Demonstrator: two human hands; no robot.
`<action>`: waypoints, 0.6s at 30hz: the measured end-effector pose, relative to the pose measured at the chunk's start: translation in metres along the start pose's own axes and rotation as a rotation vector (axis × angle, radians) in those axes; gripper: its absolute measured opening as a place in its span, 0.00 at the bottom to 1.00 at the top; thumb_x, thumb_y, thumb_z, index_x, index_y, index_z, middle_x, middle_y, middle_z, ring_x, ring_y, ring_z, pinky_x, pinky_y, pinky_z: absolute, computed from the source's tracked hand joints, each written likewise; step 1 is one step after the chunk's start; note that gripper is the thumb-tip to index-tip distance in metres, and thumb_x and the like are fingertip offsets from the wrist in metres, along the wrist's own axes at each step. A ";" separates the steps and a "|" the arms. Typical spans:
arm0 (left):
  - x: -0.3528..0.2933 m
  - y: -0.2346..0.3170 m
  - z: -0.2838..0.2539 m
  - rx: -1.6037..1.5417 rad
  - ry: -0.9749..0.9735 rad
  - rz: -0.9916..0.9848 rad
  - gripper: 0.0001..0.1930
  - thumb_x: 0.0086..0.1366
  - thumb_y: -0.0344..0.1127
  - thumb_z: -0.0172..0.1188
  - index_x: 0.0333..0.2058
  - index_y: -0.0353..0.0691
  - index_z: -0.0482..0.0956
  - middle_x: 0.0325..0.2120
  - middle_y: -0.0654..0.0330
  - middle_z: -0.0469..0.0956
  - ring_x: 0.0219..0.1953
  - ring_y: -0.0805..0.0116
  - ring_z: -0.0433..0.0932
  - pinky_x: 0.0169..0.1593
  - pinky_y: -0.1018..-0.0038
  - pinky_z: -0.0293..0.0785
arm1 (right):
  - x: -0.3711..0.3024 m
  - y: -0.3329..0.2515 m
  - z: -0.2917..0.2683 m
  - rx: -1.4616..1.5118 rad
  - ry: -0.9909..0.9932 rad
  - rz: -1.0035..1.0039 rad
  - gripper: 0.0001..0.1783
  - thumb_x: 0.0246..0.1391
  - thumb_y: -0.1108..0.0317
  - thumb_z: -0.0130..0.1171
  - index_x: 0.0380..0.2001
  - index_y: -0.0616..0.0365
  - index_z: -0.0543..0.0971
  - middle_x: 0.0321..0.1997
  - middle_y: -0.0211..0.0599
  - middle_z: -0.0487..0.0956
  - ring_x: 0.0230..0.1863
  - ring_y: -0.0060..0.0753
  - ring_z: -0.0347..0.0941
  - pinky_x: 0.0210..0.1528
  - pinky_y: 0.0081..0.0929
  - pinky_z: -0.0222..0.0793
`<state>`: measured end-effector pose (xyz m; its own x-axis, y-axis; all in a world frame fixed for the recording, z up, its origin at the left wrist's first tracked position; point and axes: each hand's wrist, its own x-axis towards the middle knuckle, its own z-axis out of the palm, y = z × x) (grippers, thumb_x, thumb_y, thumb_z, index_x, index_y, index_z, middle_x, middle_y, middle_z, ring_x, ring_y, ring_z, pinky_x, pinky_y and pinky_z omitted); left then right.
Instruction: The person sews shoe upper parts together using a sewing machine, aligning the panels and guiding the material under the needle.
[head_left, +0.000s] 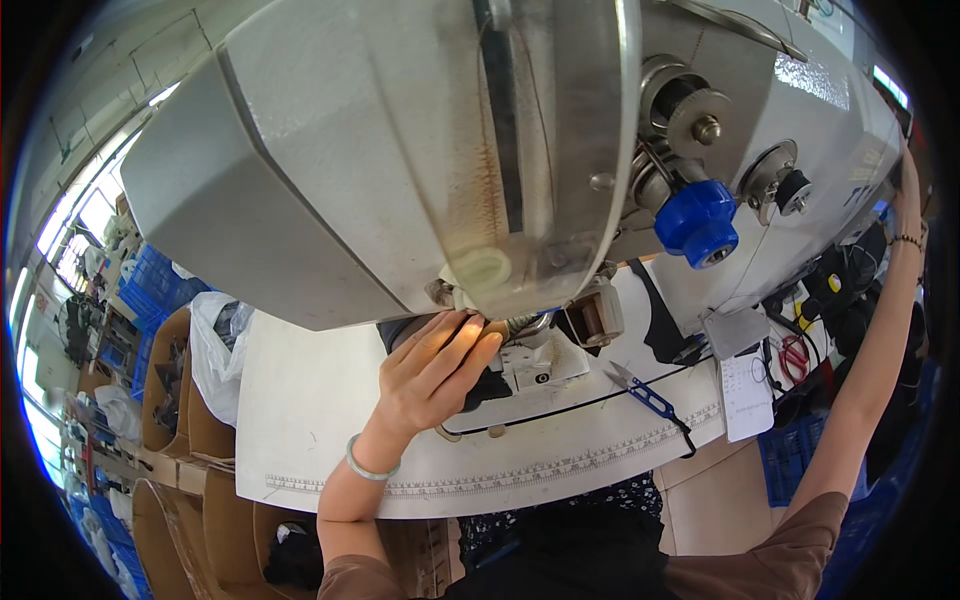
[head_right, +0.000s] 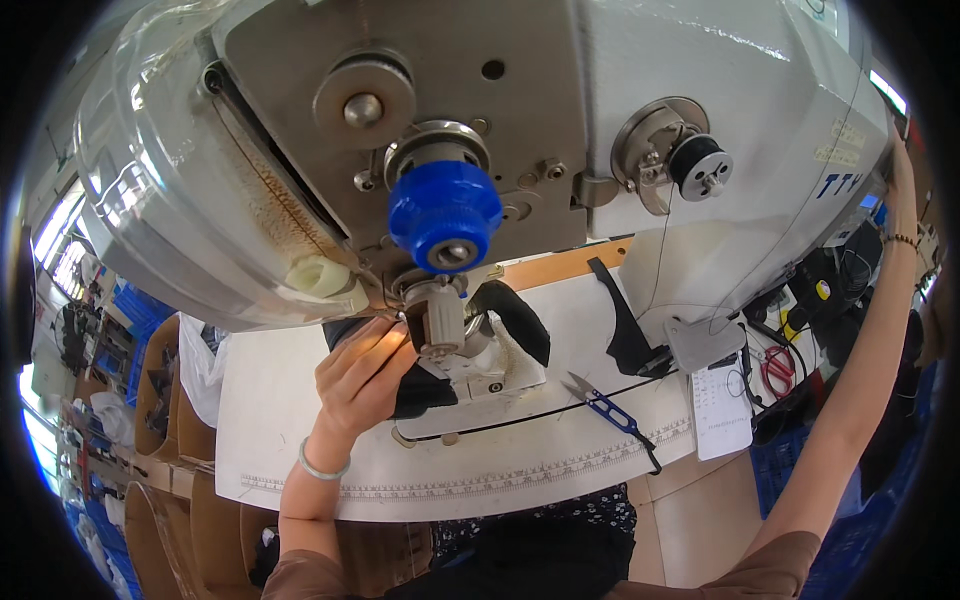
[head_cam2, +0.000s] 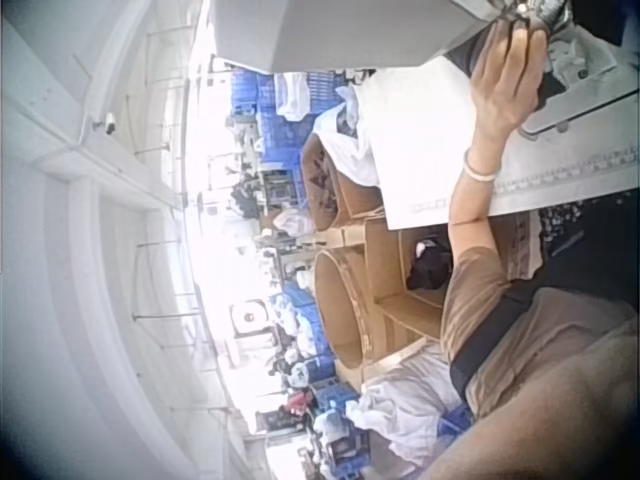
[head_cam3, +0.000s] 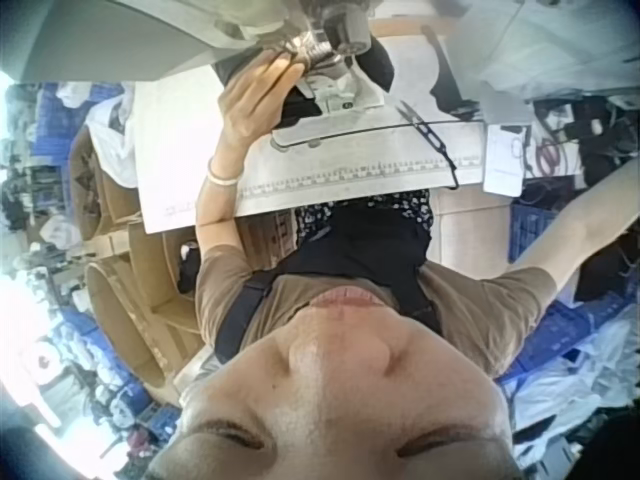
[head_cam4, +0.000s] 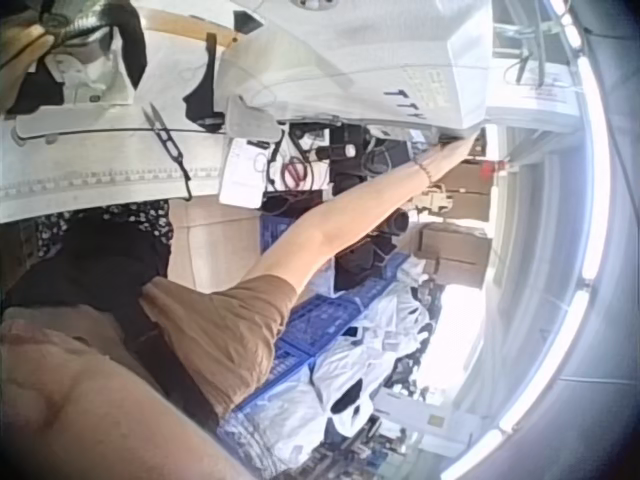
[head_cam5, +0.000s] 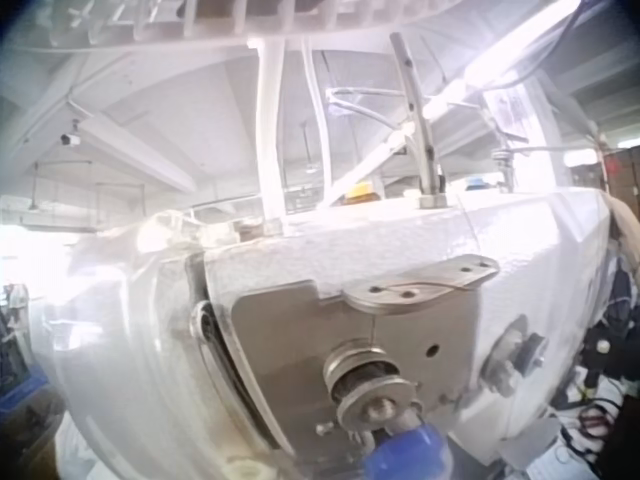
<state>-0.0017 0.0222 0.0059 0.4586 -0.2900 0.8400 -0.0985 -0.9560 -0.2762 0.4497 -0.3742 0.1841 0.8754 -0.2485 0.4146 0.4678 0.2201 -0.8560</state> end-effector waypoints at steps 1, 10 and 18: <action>0.000 -0.001 0.000 0.000 -0.003 0.001 0.17 0.43 0.26 0.61 0.36 0.39 0.79 0.34 0.57 0.77 0.35 0.60 0.79 0.41 0.70 0.79 | 0.001 0.000 -0.001 0.003 0.005 0.004 0.25 0.60 0.57 0.46 0.55 0.61 0.66 0.59 0.37 0.66 0.59 0.34 0.60 0.62 0.30 0.53; -0.002 -0.004 0.001 -0.021 0.013 0.007 0.16 0.44 0.26 0.62 0.37 0.41 0.79 0.33 0.58 0.77 0.33 0.61 0.78 0.37 0.70 0.79 | -0.007 0.036 -0.014 0.369 -0.014 -0.085 0.22 0.60 0.61 0.47 0.55 0.61 0.68 0.58 0.36 0.67 0.57 0.30 0.63 0.59 0.27 0.58; -0.004 -0.007 0.001 -0.045 -0.008 -0.007 0.16 0.44 0.25 0.62 0.36 0.40 0.79 0.34 0.58 0.78 0.34 0.60 0.78 0.38 0.70 0.79 | 0.008 0.061 -0.045 0.272 -0.072 -0.137 0.22 0.62 0.62 0.43 0.57 0.58 0.65 0.58 0.37 0.67 0.57 0.30 0.63 0.58 0.29 0.59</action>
<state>-0.0015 0.0295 0.0041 0.4667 -0.2826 0.8380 -0.1343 -0.9592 -0.2487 0.4798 -0.4053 0.1217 0.8040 -0.2277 0.5492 0.5885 0.4362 -0.6807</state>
